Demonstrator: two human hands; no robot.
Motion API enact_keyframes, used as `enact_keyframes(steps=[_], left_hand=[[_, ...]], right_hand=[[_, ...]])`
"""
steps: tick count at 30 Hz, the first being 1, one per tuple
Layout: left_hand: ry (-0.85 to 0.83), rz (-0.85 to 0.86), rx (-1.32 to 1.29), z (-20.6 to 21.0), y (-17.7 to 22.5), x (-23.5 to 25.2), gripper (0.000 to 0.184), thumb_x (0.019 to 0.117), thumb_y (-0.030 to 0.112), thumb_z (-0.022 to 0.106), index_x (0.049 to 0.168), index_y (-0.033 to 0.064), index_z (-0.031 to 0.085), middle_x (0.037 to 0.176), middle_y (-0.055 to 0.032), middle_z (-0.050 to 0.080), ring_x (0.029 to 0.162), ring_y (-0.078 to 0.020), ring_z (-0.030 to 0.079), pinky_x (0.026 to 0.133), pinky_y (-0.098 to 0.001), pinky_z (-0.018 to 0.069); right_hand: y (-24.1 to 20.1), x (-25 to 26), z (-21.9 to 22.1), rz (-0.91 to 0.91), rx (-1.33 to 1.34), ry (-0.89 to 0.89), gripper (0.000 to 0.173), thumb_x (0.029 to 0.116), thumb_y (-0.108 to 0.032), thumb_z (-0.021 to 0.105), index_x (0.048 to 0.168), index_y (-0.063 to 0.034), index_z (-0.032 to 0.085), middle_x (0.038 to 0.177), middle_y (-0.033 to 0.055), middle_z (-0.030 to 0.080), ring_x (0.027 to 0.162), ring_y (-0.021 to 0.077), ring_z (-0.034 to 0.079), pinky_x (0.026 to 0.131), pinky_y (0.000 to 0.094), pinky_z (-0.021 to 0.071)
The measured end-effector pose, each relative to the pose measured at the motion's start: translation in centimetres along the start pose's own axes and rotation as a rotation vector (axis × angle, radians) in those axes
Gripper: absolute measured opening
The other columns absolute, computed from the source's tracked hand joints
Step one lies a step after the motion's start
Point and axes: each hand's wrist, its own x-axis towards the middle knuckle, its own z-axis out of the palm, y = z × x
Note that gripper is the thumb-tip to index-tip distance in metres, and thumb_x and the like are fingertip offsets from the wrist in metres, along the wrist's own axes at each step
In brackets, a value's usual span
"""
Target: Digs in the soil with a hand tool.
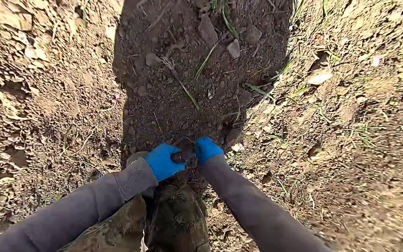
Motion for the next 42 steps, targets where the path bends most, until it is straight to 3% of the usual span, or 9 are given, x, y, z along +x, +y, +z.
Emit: enact_keyframes(steps=[4,8,14,18,23,27,30,34,42], left_hand=[[0.179,0.190,-0.266,-4.8,-1.6,-6.4,0.005,0.0836,0.015,0.075,0.080,0.0162,0.071,0.064,0.0079,0.064,0.053,0.0002,0.056,0.050,-0.0182,0.0477],[0.358,0.462,-0.150,-8.6,1.1,-11.4,0.004,0.0835,0.022,0.073,0.080,0.0209,0.072,0.066,0.0162,0.064,0.058,0.0102,0.056,0.053,-0.0084,0.0469],[0.210,-0.159,-0.032,-5.2,-1.1,-1.5,0.013,0.0941,0.018,0.074,0.089,0.0063,0.070,0.073,-0.0062,0.064,0.065,-0.0167,0.060,0.064,-0.0416,0.0507],[0.322,-0.141,-0.240,-4.6,-3.7,-3.1,0.011,0.0929,0.011,0.074,0.086,0.0049,0.068,0.069,-0.0030,0.062,0.061,-0.0103,0.058,0.060,-0.0315,0.0503],[0.544,0.284,-0.356,-8.1,-4.5,-12.7,0.004,0.0809,0.018,0.073,0.082,0.0214,0.073,0.063,0.0108,0.064,0.051,0.0025,0.055,0.048,-0.0157,0.0476],[0.596,0.736,-0.380,-9.6,-9.4,-15.8,0.024,0.0977,0.023,0.069,0.120,0.0156,0.071,0.087,0.0016,0.071,0.066,-0.0073,0.066,0.057,-0.0264,0.0598],[0.770,0.274,-0.418,-8.7,-5.2,-13.1,0.014,0.0819,0.013,0.072,0.093,0.0203,0.073,0.066,0.0095,0.065,0.051,0.0004,0.055,0.048,-0.0185,0.0502],[0.614,-0.163,-0.413,-7.2,-8.2,-6.4,0.013,0.0900,0.009,0.075,0.080,0.0070,0.068,0.062,-0.0009,0.060,0.054,-0.0093,0.054,0.054,-0.0313,0.0470],[0.678,0.311,-0.598,-10.9,-7.6,-15.5,0.011,0.0853,0.018,0.072,0.096,0.0192,0.074,0.060,0.0064,0.059,0.046,-0.0016,0.050,0.042,-0.0176,0.0433]], right_hand=[[-3.2,3.5,2.7,0.120,-0.006,-0.104,0.044,0.1035,-0.017,0.057,0.147,-0.0110,0.054,0.161,0.0199,0.041,0.120,0.0433,0.065,0.093,0.0658,0.0544],[-2.7,1.0,2.8,0.044,0.121,0.044,0.045,0.1099,-0.027,0.050,0.154,-0.0169,0.048,0.152,0.0164,0.053,0.118,0.0389,0.067,0.095,0.0615,0.0540],[-2.7,-0.7,-0.7,-0.301,0.135,0.257,0.027,0.1080,-0.020,0.054,0.126,-0.0089,0.070,0.125,0.0161,0.070,0.109,0.0348,0.071,0.090,0.0588,0.0570],[-7.3,2.7,-1.0,-0.260,-0.032,0.023,0.030,0.1095,-0.022,0.050,0.132,-0.0110,0.066,0.136,0.0156,0.064,0.119,0.0368,0.067,0.094,0.0615,0.0536],[-11.3,6.7,2.6,-0.185,-0.297,-0.253,0.034,0.1031,-0.021,0.058,0.134,-0.0098,0.065,0.148,0.0194,0.055,0.128,0.0422,0.060,0.097,0.0666,0.0514],[-8.8,5.0,-1.0,-0.556,-0.265,0.194,0.038,0.1083,-0.033,0.049,0.121,-0.0054,0.071,0.126,0.0188,0.068,0.119,0.0387,0.065,0.093,0.0575,0.0551],[-9.4,6.8,-7.0,-0.338,-0.134,0.631,0.039,0.1032,-0.032,0.059,0.130,-0.0059,0.068,0.126,0.0243,0.066,0.117,0.0441,0.064,0.090,0.0584,0.0549],[-11.3,10.7,-13.0,-0.019,-0.197,0.484,0.035,0.1026,-0.028,0.062,0.131,-0.0077,0.066,0.138,0.0270,0.060,0.129,0.0493,0.057,0.100,0.0687,0.0470],[-12.6,6.4,-3.7,-0.546,-0.333,0.115,0.030,0.1060,-0.021,0.054,0.130,-0.0126,0.071,0.127,0.0196,0.067,0.114,0.0400,0.066,0.092,0.0595,0.0553]])
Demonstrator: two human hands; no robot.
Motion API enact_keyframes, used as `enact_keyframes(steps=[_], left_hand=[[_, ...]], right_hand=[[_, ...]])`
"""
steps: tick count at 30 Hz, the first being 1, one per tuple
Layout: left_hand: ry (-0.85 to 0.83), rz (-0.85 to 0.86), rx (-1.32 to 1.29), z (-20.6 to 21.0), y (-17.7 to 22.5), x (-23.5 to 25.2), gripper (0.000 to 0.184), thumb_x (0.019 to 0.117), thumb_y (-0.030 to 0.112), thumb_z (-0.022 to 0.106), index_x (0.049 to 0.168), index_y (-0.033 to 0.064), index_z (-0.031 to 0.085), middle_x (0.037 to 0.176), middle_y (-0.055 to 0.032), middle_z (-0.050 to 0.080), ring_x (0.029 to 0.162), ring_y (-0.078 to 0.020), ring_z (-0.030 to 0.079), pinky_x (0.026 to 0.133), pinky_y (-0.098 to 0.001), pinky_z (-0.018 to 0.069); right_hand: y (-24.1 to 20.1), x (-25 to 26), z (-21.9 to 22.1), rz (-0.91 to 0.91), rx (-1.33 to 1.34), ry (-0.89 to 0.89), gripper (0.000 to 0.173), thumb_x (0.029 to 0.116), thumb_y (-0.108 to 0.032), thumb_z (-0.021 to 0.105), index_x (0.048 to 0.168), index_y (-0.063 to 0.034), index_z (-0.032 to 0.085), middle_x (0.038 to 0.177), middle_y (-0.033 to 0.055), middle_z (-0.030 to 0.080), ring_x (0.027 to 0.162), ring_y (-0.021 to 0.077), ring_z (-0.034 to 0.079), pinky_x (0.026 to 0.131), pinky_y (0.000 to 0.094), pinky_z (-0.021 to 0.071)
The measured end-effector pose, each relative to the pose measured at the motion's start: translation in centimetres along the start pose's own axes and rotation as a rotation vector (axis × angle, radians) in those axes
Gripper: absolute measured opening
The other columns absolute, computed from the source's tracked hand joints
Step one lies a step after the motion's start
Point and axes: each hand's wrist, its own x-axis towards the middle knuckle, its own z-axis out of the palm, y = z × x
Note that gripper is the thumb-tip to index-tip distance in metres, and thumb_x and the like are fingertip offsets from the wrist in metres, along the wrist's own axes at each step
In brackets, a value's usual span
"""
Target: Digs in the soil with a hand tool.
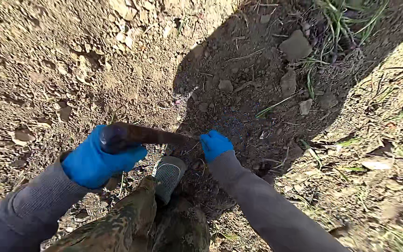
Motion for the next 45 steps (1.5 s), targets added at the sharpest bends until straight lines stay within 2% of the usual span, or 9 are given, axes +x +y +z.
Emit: enact_keyframes(steps=[4,9,17,21,24,29,37,42,45], left_hand=[[-0.060,0.004,0.309,1.7,6.0,1.4,0.010,0.0792,0.013,0.075,0.081,0.0224,0.072,0.063,0.0137,0.064,0.052,0.0051,0.057,0.047,-0.0137,0.0478],[-0.162,-0.532,0.462,6.6,-6.6,7.6,0.017,0.0921,0.024,0.073,0.090,0.0064,0.071,0.079,-0.0102,0.067,0.073,-0.0239,0.064,0.069,-0.0511,0.0528],[0.237,-0.211,0.038,1.5,-1.8,-0.1,0.020,0.0781,0.006,0.069,0.094,0.0175,0.074,0.060,0.0054,0.060,0.044,-0.0025,0.047,0.042,-0.0184,0.0405],[0.366,-0.219,0.076,0.2,-2.6,1.2,0.023,0.0872,-0.004,0.064,0.105,0.0081,0.070,0.061,0.0013,0.058,0.044,-0.0047,0.045,0.041,-0.0202,0.0389],[0.393,-0.386,0.200,0.2,-6.8,3.9,0.002,0.0932,0.000,0.069,0.094,-0.0002,0.066,0.062,-0.0050,0.055,0.050,-0.0119,0.048,0.049,-0.0305,0.0438],[0.445,-0.445,0.077,-0.2,-8.1,5.0,0.003,0.0967,-0.003,0.063,0.095,-0.0002,0.064,0.061,-0.0028,0.053,0.047,-0.0083,0.045,0.044,-0.0238,0.0392],[0.464,-0.184,-0.054,-5.1,-3.8,2.6,0.009,0.0902,0.001,0.063,0.087,0.0095,0.062,0.054,0.0022,0.050,0.040,-0.0052,0.043,0.037,-0.0194,0.0365],[0.157,0.273,-0.074,-12.9,-2.9,1.7,0.021,0.0980,0.012,0.064,0.119,0.0104,0.062,0.082,-0.0046,0.062,0.060,-0.0111,0.057,0.051,-0.0250,0.0521],[0.436,-0.135,0.015,-5.4,2.8,5.2,0.014,0.0860,0.001,0.067,0.084,0.0129,0.061,0.056,0.0038,0.057,0.041,-0.0037,0.049,0.038,-0.0184,0.0427]], right_hand=[[-2.7,-1.1,-0.1,0.049,-0.022,-0.111,0.030,0.1064,-0.025,0.054,0.126,-0.0116,0.072,0.125,0.0178,0.067,0.111,0.0376,0.068,0.090,0.0569,0.0563],[-6.4,-0.2,-3.7,0.055,-0.188,-0.252,0.030,0.1026,-0.027,0.058,0.124,-0.0105,0.071,0.129,0.0174,0.065,0.116,0.0377,0.065,0.091,0.0583,0.0551],[-8.5,4.9,3.9,0.212,-0.023,-0.428,0.031,0.1032,-0.020,0.058,0.128,-0.0024,0.067,0.137,0.0217,0.063,0.123,0.0422,0.063,0.095,0.0640,0.0536],[-2.5,2.2,-1.6,0.004,-0.144,-0.082,0.044,0.1095,-0.038,0.048,0.139,-0.0081,0.063,0.138,0.0212,0.062,0.128,0.0425,0.059,0.098,0.0600,0.0514],[5.4,1.5,-8.9,0.446,-0.205,0.289,0.051,0.1061,-0.044,0.053,0.152,-0.0220,0.054,0.140,0.0259,0.059,0.130,0.0481,0.055,0.101,0.0633,0.0459],[13.3,1.6,-13.2,0.611,-0.218,0.210,0.051,0.1048,-0.048,0.056,0.134,-0.0071,0.065,0.138,0.0245,0.062,0.131,0.0449,0.056,0.105,0.0626,0.0469],[0.1,2.3,-5.2,0.057,-0.027,0.055,0.037,0.1081,-0.017,0.050,0.142,-0.0109,0.062,0.133,0.0199,0.067,0.121,0.0392,0.066,0.100,0.0575,0.0534],[-7.8,5.6,-5.8,0.007,0.057,-0.135,0.035,0.1090,-0.008,0.045,0.139,-0.0103,0.063,0.145,0.0153,0.060,0.128,0.0342,0.063,0.104,0.0545,0.0514],[-9.3,7.4,-5.7,-0.090,0.122,-0.103,0.032,0.1061,-0.003,0.048,0.132,-0.0073,0.067,0.134,0.0167,0.066,0.121,0.0342,0.066,0.102,0.0557,0.0521]])
